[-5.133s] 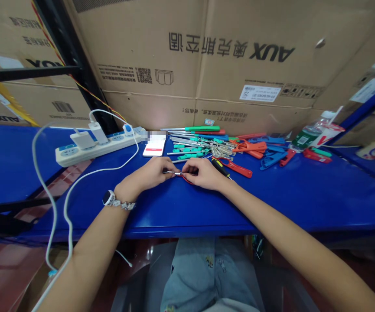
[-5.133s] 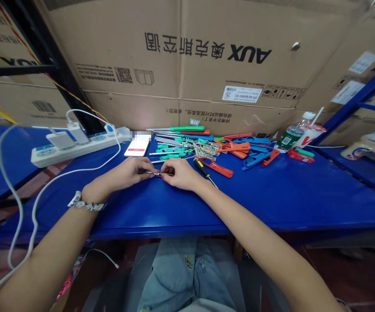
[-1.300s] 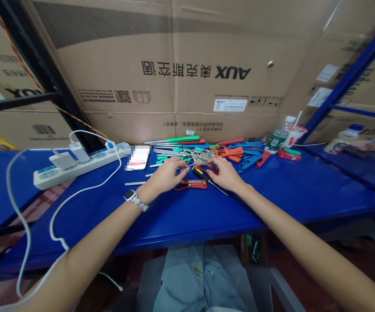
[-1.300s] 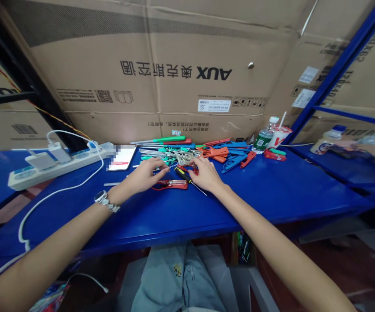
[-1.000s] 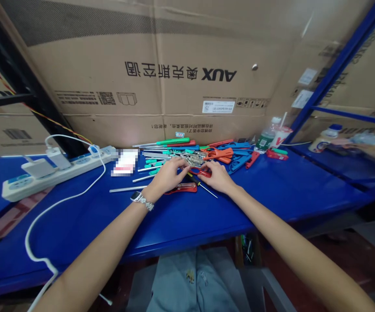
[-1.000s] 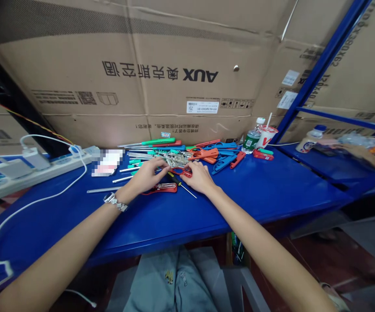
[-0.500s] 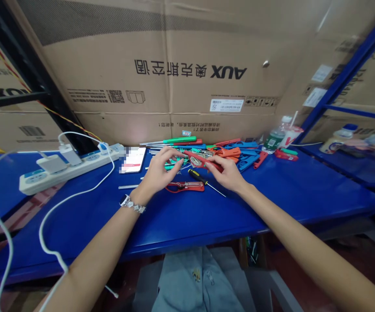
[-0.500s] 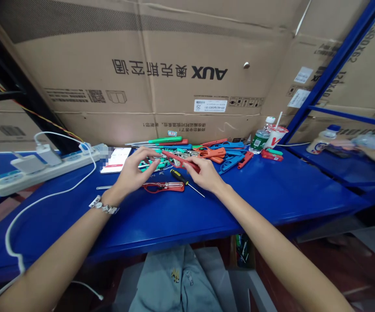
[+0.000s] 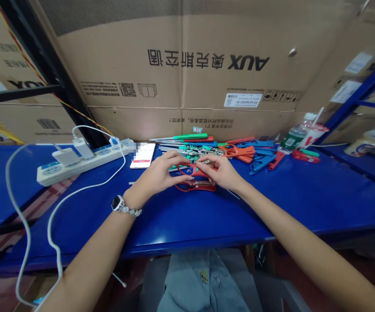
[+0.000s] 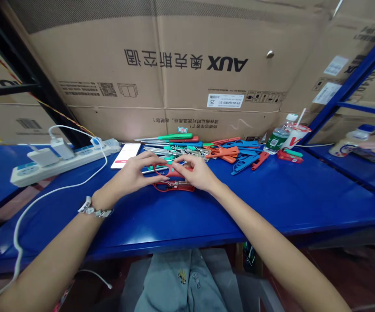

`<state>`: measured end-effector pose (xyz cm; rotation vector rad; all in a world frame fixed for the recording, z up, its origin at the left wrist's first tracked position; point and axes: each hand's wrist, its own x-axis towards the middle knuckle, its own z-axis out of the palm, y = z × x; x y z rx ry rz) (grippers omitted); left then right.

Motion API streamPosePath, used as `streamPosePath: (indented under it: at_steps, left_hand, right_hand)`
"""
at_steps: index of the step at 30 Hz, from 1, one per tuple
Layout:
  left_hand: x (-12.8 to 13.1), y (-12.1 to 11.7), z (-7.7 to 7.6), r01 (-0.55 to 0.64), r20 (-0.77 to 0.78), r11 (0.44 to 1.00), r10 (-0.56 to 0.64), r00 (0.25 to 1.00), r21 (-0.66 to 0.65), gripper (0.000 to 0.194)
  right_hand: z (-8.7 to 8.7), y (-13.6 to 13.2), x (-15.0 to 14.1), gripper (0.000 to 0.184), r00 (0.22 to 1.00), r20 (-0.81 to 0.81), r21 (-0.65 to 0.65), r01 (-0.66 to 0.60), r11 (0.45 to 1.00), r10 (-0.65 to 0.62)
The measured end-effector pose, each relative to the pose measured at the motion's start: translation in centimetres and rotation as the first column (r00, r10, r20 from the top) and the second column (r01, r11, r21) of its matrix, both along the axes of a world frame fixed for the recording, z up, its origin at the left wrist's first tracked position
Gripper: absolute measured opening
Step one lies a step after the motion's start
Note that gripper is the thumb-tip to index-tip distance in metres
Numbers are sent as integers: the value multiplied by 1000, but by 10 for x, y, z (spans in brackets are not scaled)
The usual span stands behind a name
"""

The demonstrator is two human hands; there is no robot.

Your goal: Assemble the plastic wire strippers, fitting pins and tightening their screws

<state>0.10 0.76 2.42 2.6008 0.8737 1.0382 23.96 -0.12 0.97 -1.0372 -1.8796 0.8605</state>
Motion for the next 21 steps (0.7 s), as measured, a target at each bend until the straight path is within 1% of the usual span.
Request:
streamPosePath:
  at_steps: [2, 4, 6, 8, 11, 15, 21]
  left_hand:
    - [-2, 0, 1, -17, -3, 1000, 17, 1000, -22, 31]
    - [-5, -1, 0, -27, 11, 997, 28, 1000, -75, 30]
    - [-8, -1, -3, -29, 18, 989, 32, 999, -144, 29]
    - [-11, -3, -7, -31, -9, 980, 30, 1000, -196, 30]
    - [-13, -5, -15, -52, -68, 976, 39, 997, -212, 32]
    - [-12, -4, -22, -61, -126, 979, 37, 991, -195, 35]
    - [-8, -4, -26, -108, -240, 963, 47, 970, -245, 37]
  right_hand:
    - [3, -3, 4, 24, 997, 72, 105, -9, 994, 2]
    - [4, -6, 9, 23, 986, 166, 181, -48, 982, 17]
    - [4, -8, 13, 23, 964, 264, 214, -94, 972, 35]
    - [3, -11, 15, 23, 935, 355, 239, -116, 964, 24]
    - [0, -15, 13, 24, 884, 466, 251, -100, 963, -30]
    - [-4, -20, 9, 25, 845, 531, 240, -80, 967, -62]
    - [-9, -20, 12, 25, 836, 543, 263, -76, 962, -82]
